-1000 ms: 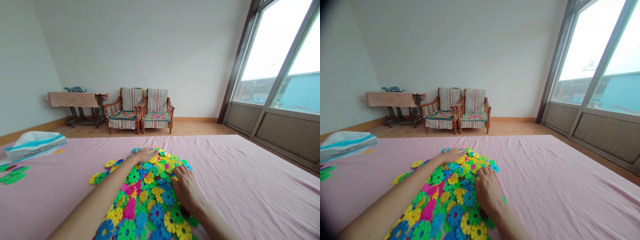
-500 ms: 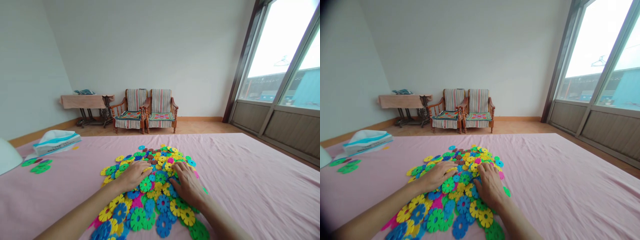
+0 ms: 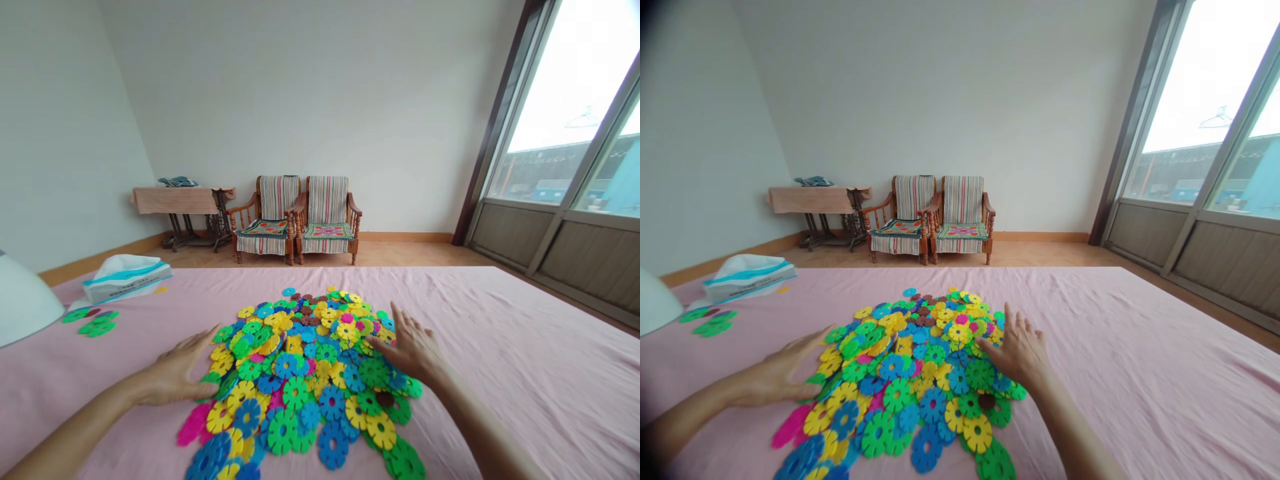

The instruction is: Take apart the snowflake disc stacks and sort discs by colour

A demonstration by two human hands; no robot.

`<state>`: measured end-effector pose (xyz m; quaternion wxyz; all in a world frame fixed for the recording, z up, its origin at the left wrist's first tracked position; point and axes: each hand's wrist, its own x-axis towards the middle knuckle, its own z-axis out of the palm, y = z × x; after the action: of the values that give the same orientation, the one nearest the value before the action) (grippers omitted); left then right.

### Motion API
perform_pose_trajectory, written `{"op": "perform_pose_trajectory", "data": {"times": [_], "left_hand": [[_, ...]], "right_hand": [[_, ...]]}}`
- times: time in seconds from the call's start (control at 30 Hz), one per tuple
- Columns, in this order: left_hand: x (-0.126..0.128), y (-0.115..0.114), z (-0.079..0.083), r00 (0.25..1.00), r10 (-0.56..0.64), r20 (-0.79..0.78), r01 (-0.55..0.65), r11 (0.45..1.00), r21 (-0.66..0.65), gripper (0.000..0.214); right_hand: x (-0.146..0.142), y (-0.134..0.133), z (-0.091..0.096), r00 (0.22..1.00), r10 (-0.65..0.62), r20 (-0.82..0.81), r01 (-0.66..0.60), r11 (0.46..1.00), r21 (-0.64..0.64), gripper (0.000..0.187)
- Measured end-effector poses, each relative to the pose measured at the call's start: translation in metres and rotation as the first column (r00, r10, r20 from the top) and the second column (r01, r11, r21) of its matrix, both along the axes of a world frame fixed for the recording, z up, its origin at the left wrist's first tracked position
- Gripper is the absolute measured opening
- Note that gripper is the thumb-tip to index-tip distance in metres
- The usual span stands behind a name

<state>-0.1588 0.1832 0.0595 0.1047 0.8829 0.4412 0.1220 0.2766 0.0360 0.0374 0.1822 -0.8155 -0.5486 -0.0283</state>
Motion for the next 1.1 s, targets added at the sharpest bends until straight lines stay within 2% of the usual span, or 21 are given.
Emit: {"op": "perform_pose_trajectory", "data": {"times": [0.07,0.13,0.27,0.4,0.57,0.7,0.9,1.0,1.1], "left_hand": [[-0.007,0.001,-0.004,0.996,0.015,-0.09,-0.019,0.999,-0.04,0.096],[0.0,0.001,-0.007,0.993,-0.027,-0.112,0.022,0.999,-0.046,0.093],[0.037,-0.001,-0.012,0.994,-0.064,-0.087,0.063,0.998,-0.005,0.091],[0.076,0.0,-0.012,0.99,-0.134,-0.04,0.135,0.991,0.008,0.092],[0.123,0.006,-0.014,0.971,-0.236,0.034,0.236,0.972,-0.016,0.091],[0.162,0.006,-0.017,0.957,-0.257,0.134,0.265,0.963,-0.044,0.075],[0.213,0.001,-0.015,0.903,-0.255,0.345,0.317,0.939,-0.136,0.074],[0.229,-0.003,-0.013,0.869,-0.211,0.448,0.322,0.928,-0.186,0.074],[0.235,-0.008,-0.007,0.839,-0.152,0.523,0.307,0.925,-0.223,0.074]], "right_hand": [[0.011,0.001,-0.002,0.998,-0.055,-0.02,0.054,0.998,-0.041,0.094],[0.013,0.002,-0.005,0.999,-0.046,-0.024,0.045,0.998,-0.054,0.089],[-0.004,0.005,-0.01,0.995,0.096,-0.03,-0.096,0.995,-0.027,0.079],[-0.024,0.006,-0.015,0.973,0.216,-0.075,-0.216,0.976,0.005,0.083],[-0.032,0.007,-0.018,0.93,0.329,-0.163,-0.317,0.943,0.099,0.081],[-0.032,0.009,-0.025,0.908,0.353,-0.227,-0.328,0.934,0.141,0.082],[-0.031,0.016,-0.037,0.867,0.4,-0.296,-0.311,0.9,0.307,0.079],[-0.031,0.019,-0.036,0.839,0.431,-0.331,-0.284,0.867,0.409,0.077],[-0.032,0.02,-0.034,0.819,0.445,-0.362,-0.239,0.839,0.488,0.073]]}}
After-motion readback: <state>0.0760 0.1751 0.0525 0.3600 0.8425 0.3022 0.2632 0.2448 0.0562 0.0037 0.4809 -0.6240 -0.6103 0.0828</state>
